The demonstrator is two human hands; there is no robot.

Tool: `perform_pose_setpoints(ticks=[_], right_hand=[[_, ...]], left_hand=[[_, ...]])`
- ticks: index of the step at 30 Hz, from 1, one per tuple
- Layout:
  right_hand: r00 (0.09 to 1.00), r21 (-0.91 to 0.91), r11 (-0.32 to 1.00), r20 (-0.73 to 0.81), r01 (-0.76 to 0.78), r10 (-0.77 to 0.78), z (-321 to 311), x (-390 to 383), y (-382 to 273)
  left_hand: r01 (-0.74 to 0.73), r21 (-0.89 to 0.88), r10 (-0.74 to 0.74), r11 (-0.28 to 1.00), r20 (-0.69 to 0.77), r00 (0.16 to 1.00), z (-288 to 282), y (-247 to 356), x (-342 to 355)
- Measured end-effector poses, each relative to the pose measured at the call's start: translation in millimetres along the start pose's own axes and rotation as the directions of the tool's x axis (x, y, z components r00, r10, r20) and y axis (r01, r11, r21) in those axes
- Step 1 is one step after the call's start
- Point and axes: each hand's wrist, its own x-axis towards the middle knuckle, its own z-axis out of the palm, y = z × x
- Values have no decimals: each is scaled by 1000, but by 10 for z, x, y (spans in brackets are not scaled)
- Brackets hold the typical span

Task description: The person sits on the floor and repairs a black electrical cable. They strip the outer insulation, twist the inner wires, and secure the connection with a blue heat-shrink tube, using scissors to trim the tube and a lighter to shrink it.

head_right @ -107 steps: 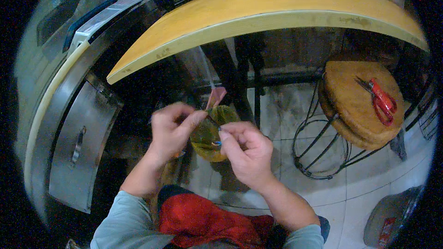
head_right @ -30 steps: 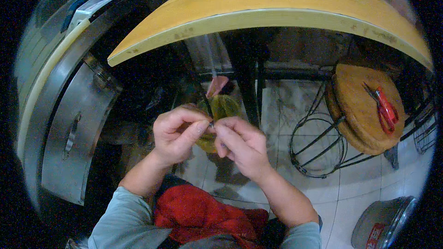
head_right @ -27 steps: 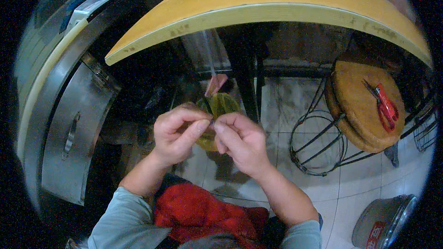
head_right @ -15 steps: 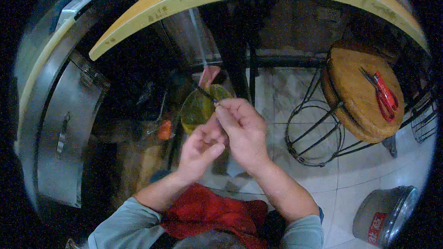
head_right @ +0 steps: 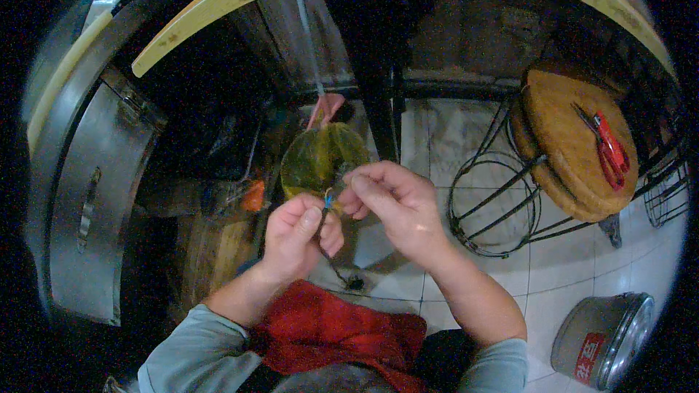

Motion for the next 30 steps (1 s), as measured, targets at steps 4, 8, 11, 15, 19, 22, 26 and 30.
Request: perform_pose_setpoints(ticks=[4, 8, 11, 15, 19, 22, 26, 30], right_hand=[[996, -73, 997, 85, -28, 34, -6, -58, -27], [991, -100, 994, 125, -38, 51, 48, -88, -59], [990, -148, 988, 128, -48, 67, 42, -94, -45], [990, -206, 978, 126, -32, 60, 41, -93, -22], [987, -178, 983, 161, 37, -8, 81, -95, 3], [987, -99, 995, 158, 24, -9, 123, -96, 5], [986, -46, 999, 164, 22, -15, 111, -85, 60], [988, -56, 998, 153, 31, -22, 106, -81, 52]], left_hand=[[13, -32, -13, 999, -8, 1000, -30, 7, -12], [28, 97, -26, 995, -27, 999, -20, 35, -34], [10, 149, -7, 989, -22, 1000, -33, 20, -37], [29, 114, -24, 993, -44, 999, -36, 22, -53], [9, 6, -9, 1000, -44, 999, -39, 26, -53], [21, -88, -21, 996, -7, 1000, -63, 26, -29], [47, -179, -37, 983, 57, 998, -94, 46, -2], [73, -157, -68, 985, 36, 997, -69, 80, -6]])
